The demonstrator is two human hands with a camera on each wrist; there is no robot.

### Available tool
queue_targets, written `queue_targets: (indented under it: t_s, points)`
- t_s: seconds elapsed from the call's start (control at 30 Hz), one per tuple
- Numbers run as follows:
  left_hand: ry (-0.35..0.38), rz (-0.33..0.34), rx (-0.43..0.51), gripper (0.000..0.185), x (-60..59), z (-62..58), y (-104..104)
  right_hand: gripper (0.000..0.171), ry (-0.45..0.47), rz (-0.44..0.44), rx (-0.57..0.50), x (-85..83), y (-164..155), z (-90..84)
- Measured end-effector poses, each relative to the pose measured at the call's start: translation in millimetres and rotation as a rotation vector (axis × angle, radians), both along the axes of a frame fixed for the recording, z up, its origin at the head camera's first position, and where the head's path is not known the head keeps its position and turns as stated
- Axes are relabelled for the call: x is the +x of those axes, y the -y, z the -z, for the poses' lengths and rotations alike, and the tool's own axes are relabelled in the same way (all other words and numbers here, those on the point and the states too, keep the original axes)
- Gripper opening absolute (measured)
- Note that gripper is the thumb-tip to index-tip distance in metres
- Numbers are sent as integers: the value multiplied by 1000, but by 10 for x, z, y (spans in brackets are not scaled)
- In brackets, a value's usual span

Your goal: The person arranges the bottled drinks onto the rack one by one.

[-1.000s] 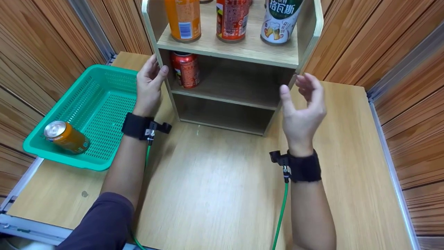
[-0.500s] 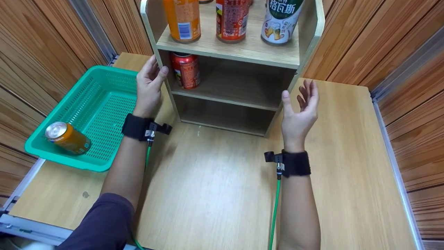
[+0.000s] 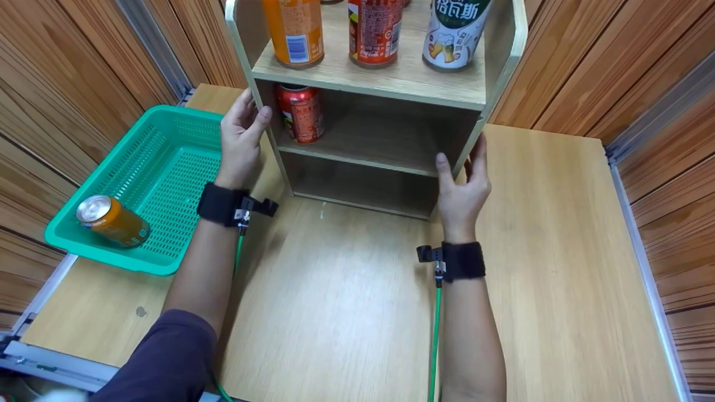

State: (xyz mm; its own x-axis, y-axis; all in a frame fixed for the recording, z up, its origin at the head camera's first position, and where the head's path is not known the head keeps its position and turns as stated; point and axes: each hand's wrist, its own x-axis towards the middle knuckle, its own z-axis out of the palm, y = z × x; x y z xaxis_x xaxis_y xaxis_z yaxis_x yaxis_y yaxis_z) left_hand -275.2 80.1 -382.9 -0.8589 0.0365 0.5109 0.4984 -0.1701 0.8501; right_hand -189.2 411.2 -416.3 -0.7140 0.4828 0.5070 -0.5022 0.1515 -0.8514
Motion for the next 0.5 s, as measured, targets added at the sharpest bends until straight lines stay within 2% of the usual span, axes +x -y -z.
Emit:
queue_targets:
  t_s: [0.17, 0.33, 0.5]
  points:
    - [-4, -10, -10, 49, 13, -34, -14, 53, 7, 100, 97, -44, 38, 31]
    - [-4, -46, -71, 50, 55, -68, 18, 47, 19, 121, 92, -78, 36, 89]
    - [-28, -82, -149, 54, 162, -248, 93, 40, 13, 128, 93, -92, 23, 81]
